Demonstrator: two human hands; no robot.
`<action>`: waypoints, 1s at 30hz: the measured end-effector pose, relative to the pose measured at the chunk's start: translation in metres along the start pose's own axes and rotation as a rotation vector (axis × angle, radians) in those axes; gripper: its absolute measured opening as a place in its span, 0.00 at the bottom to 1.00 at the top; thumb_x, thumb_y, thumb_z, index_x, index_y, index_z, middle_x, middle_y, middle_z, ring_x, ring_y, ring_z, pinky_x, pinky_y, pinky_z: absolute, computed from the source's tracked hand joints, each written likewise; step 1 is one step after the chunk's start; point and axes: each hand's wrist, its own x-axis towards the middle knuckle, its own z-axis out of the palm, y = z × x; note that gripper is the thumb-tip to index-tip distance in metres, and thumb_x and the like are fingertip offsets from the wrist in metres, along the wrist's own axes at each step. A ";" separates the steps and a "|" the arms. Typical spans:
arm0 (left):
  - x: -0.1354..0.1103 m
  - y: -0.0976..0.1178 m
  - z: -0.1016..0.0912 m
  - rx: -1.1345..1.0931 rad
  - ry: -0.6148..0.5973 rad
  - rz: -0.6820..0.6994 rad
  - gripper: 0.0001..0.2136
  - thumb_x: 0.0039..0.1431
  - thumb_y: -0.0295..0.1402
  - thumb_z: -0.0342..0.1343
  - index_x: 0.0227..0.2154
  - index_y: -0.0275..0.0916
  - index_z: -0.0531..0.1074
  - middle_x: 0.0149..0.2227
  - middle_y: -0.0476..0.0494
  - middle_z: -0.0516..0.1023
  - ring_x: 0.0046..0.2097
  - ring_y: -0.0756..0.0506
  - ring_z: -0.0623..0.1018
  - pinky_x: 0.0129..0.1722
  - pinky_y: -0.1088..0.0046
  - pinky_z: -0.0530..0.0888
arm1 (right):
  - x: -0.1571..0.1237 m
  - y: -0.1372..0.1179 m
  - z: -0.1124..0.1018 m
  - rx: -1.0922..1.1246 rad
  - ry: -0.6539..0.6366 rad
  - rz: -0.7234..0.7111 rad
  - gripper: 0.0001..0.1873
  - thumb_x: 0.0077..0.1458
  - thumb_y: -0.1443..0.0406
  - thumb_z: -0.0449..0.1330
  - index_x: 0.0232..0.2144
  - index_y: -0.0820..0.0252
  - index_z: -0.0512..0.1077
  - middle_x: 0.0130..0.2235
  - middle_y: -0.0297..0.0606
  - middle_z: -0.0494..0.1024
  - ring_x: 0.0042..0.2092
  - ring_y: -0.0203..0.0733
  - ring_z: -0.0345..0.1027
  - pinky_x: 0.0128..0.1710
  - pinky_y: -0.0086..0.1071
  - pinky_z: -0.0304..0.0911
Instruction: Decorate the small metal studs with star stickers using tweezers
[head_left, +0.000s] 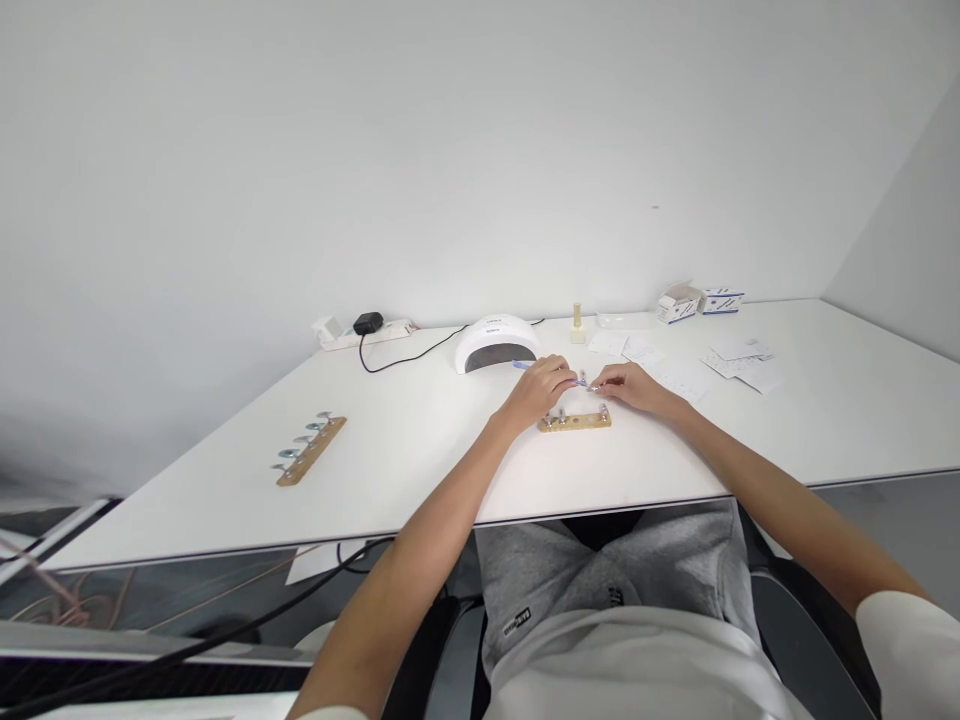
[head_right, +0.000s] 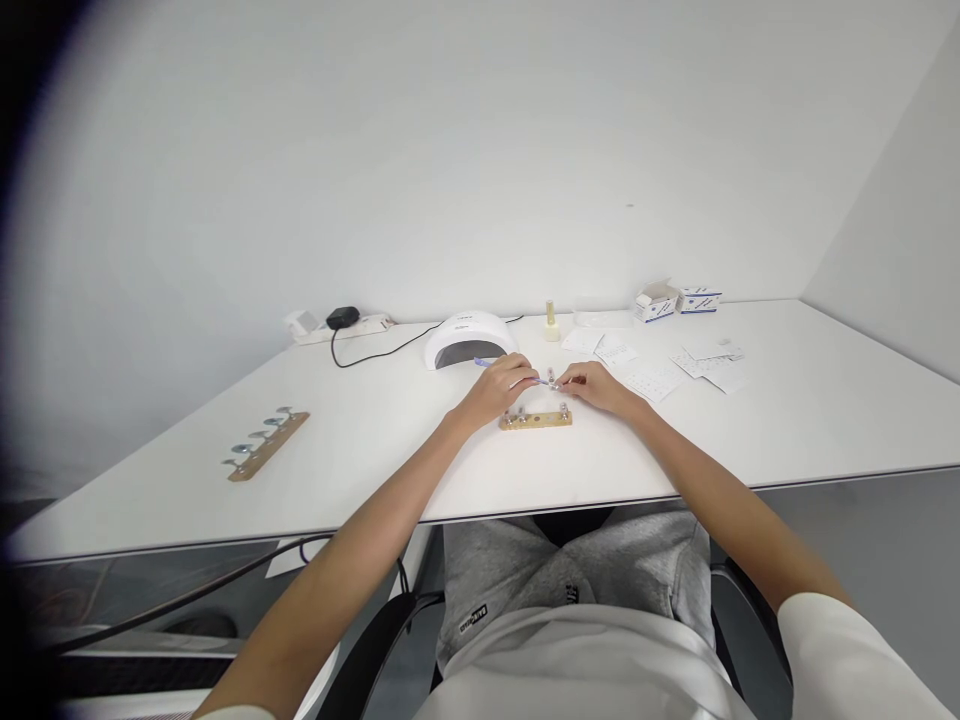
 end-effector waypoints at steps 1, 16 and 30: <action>0.000 0.000 0.000 -0.001 -0.001 0.000 0.17 0.66 0.38 0.42 0.32 0.37 0.74 0.32 0.43 0.71 0.35 0.47 0.70 0.38 0.68 0.67 | 0.000 0.001 0.000 0.002 -0.002 -0.002 0.10 0.49 0.61 0.61 0.32 0.60 0.79 0.31 0.38 0.77 0.29 0.36 0.66 0.32 0.32 0.62; 0.001 0.003 -0.004 0.001 -0.002 -0.011 0.15 0.66 0.35 0.44 0.32 0.36 0.74 0.32 0.44 0.71 0.35 0.47 0.70 0.37 0.69 0.67 | 0.000 0.000 -0.001 0.026 -0.001 0.027 0.10 0.48 0.61 0.62 0.31 0.60 0.78 0.31 0.38 0.77 0.28 0.35 0.65 0.32 0.32 0.62; 0.000 0.000 -0.001 0.060 0.001 0.017 0.17 0.67 0.37 0.41 0.32 0.36 0.74 0.32 0.43 0.71 0.35 0.47 0.70 0.37 0.69 0.66 | 0.000 0.001 -0.001 0.003 0.010 0.017 0.11 0.48 0.59 0.62 0.31 0.60 0.78 0.28 0.37 0.76 0.29 0.36 0.65 0.31 0.31 0.61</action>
